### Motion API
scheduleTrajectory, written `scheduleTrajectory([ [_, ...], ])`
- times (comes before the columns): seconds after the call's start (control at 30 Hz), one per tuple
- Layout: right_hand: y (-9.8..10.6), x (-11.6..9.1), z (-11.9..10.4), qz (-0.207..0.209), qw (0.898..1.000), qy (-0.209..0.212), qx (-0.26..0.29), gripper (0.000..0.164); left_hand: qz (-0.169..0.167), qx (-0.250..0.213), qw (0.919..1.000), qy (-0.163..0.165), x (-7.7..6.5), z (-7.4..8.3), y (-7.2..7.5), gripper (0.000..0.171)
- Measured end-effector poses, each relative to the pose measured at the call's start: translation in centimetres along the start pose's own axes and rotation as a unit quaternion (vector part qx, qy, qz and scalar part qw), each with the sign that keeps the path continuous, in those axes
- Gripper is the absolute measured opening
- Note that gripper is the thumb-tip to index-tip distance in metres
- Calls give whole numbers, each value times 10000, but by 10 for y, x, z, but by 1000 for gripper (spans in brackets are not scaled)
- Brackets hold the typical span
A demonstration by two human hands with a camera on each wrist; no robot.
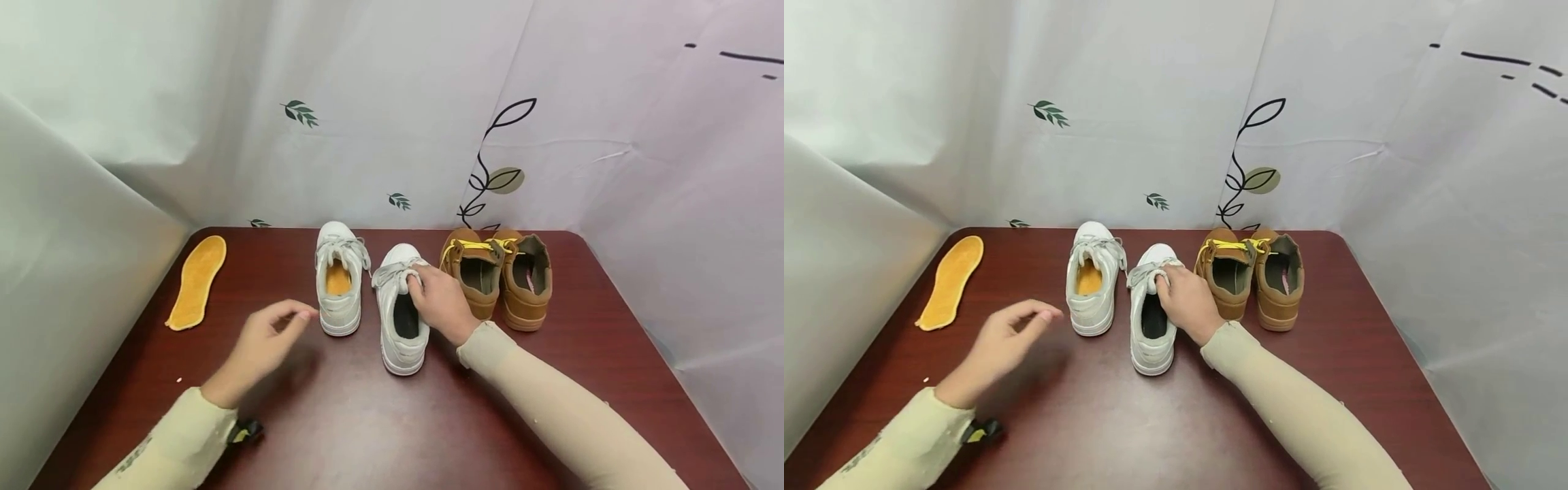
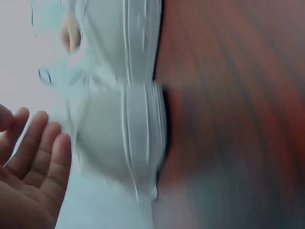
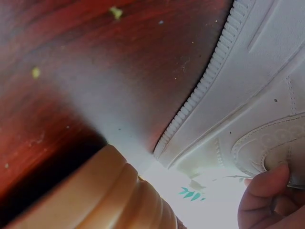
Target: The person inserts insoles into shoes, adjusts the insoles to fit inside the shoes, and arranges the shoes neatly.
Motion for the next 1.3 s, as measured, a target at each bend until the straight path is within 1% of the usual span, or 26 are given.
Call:
scheduleTrajectory([
  [0.03,0,0,-1,13,10000,-4,-8,34,62,173,9998,26,2,-6,10,15],
  [0.07,0,-1,-1,34,10000,-7,-16,34,83,470,9989,23,5,-13,20,17],
  [0.1,1,-1,-2,55,10000,-10,-30,34,96,826,9965,-34,8,-18,29,18],
  [0.13,1,-1,-2,85,10000,-11,-29,34,90,1259,9919,-110,11,-24,39,19],
  [0.2,2,-1,-3,115,9999,-15,-27,34,116,2074,9778,-258,16,-34,58,23],
  [0.23,3,-1,-3,120,9999,-8,-25,34,138,2409,9701,-258,18,-40,68,25],
  [0.27,3,-1,-3,120,9999,-3,-24,34,147,2677,9632,-192,20,-47,78,28],
  [0.3,3,-1,-4,117,9999,0,-27,34,136,2849,9585,-53,21,-55,87,30],
  [0.33,3,-1,-4,112,9999,1,-39,34,87,2974,9546,166,22,-64,95,34],
  [0.4,3,0,-4,98,9999,-4,-59,34,-44,3096,9481,727,23,-85,109,46],
  [0.47,2,0,-3,77,9999,-24,-82,34,-296,3186,9397,1209,23,-105,117,56],
  [0.53,1,-1,-2,52,9999,-70,-85,35,-582,3228,9312,1591,21,-123,122,62],
  [0.6,1,-2,-2,24,9999,-105,-76,36,-847,3240,9257,1756,19,-135,124,59],
  [0.67,0,-3,-2,-8,9999,-122,-56,36,-1106,3212,9231,1800,16,-144,125,54],
  [0.73,0,-3,-2,-24,9999,-103,-56,36,-1263,3195,9227,1750,14,-147,126,49],
  [0.8,1,-3,-2,-18,9999,-90,-72,36,-1333,3179,9244,1633,14,-147,126,46],
  [0.9,2,-2,-1,3,9999,-93,-75,36,-1340,3186,9264,1496,15,-142,124,37],
  [0.97,2,-1,-1,26,9999,-104,-73,36,-1382,3243,9241,1474,14,-137,122,30],
  [1.03,2,-1,-1,27,9999,-96,-88,35,-1466,3286,9207,1508,12,-132,120,24],
  [1.1,1,-1,-2,27,9999,-88,-114,35,-1596,3301,9169,1578,11,-128,119,23],
  [1.23,0,-2,-4,-23,9998,-68,-201,36,-1923,3188,9085,1896,9,-125,119,30],
  [1.3,0,-3,-4,-36,9998,-48,-214,36,-1955,3142,9072,2001,11,-125,120,36],
])
Point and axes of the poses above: each hand's wrist, its own x-axis towards the middle knuckle, its own y-axis out of the back of the hand, z = x × y, the point moved 8 cm from there along x, towards the middle knuckle, and after that the axes turned 6 degrees about -x, right-handed, at the moved point
